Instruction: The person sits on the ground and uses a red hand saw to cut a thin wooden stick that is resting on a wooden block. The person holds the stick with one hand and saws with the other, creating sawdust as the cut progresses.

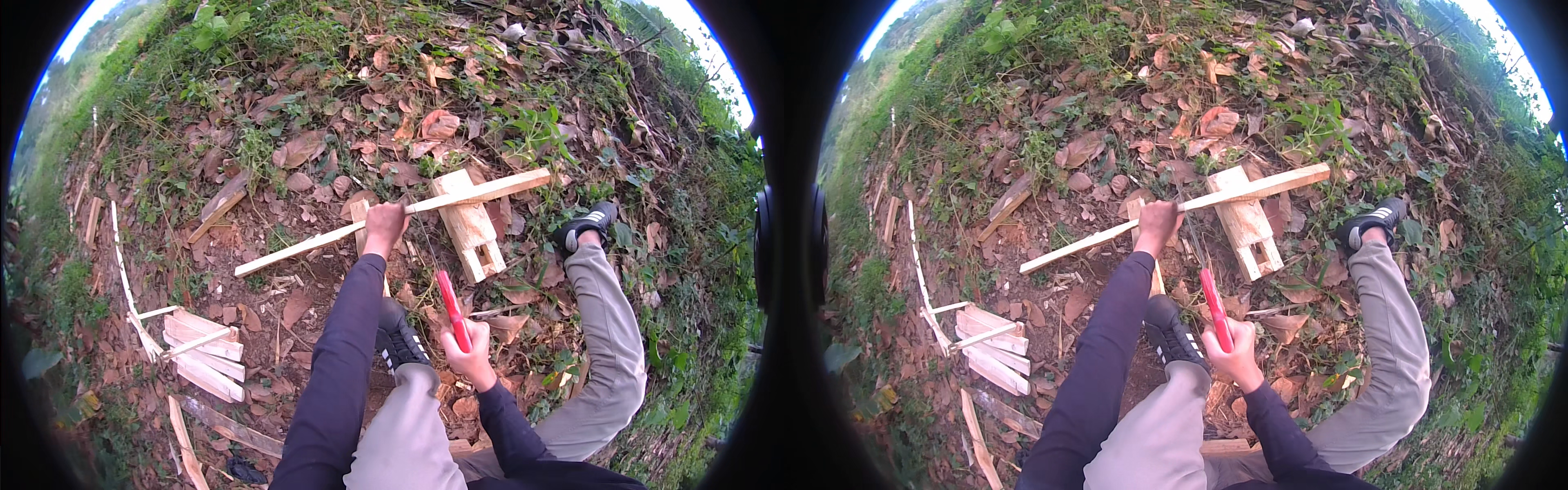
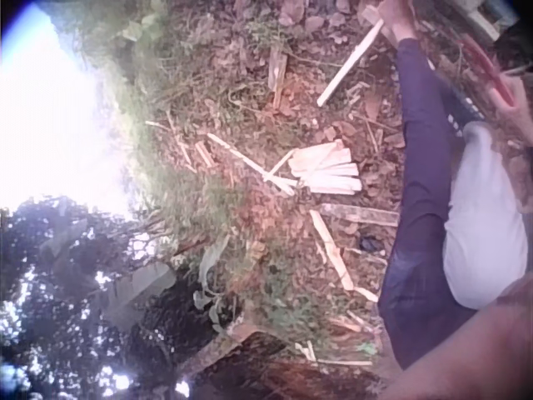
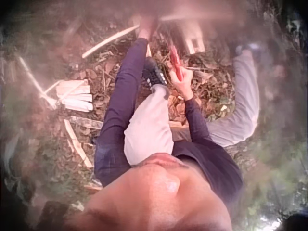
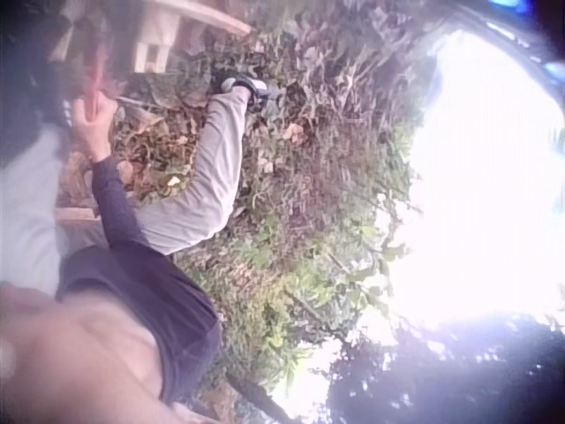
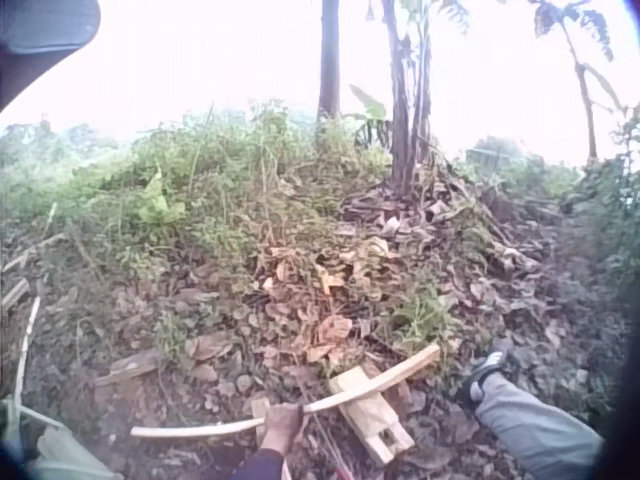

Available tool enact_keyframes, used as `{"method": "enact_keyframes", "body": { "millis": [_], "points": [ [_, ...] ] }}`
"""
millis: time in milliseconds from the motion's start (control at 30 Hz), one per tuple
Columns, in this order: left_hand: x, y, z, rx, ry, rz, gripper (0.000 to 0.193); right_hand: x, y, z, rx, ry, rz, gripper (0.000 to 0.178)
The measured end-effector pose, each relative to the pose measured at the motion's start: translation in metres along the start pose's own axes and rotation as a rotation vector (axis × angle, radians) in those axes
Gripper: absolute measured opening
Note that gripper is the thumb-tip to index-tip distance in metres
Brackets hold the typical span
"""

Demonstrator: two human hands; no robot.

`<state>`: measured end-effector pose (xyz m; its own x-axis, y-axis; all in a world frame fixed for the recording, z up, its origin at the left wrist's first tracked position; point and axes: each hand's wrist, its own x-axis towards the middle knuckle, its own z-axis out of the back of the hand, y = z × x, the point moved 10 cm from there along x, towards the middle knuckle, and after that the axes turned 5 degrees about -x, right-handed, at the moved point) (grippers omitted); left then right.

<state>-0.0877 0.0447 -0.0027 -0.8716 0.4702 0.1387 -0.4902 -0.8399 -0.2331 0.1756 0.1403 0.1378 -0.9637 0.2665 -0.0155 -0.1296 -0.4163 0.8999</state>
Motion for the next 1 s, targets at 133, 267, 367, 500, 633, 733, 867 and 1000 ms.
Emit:
{"method": "enact_keyframes", "body": {
  "millis": [133, 267, 367, 500, 633, 733, 867, 1000],
  "points": [
    [-0.006, -0.004, 0.006, -0.025, -0.088, -0.006, 0.032, 0.040, -0.009, -0.018, 0.056, -0.024, -0.051, 0.024],
    [0.000, 0.004, 0.006, 0.010, -0.071, 0.028, 0.031, 0.034, -0.012, -0.013, 0.054, -0.035, -0.039, 0.028],
    [-0.005, 0.019, -0.002, 0.032, -0.065, 0.085, 0.031, -0.002, -0.006, -0.003, 0.089, -0.060, 0.040, 0.028],
    [-0.004, -0.010, 0.002, -0.053, -0.084, 0.009, 0.028, 0.051, -0.023, -0.009, 0.078, -0.038, -0.105, 0.025],
    [0.002, 0.009, -0.001, 0.009, -0.034, 0.012, 0.028, 0.010, -0.016, -0.010, 0.044, -0.014, 0.035, 0.026],
    [-0.002, 0.001, -0.007, -0.035, -0.049, 0.046, 0.026, -0.021, -0.004, 0.009, 0.032, -0.058, 0.047, 0.026],
    [0.006, -0.017, 0.002, -0.043, -0.030, 0.008, 0.030, 0.055, -0.012, -0.011, -0.008, -0.031, -0.054, 0.028],
    [0.007, 0.010, 0.009, 0.044, -0.058, -0.002, 0.027, 0.022, -0.006, -0.007, 0.009, -0.025, 0.018, 0.029]
  ]
}}
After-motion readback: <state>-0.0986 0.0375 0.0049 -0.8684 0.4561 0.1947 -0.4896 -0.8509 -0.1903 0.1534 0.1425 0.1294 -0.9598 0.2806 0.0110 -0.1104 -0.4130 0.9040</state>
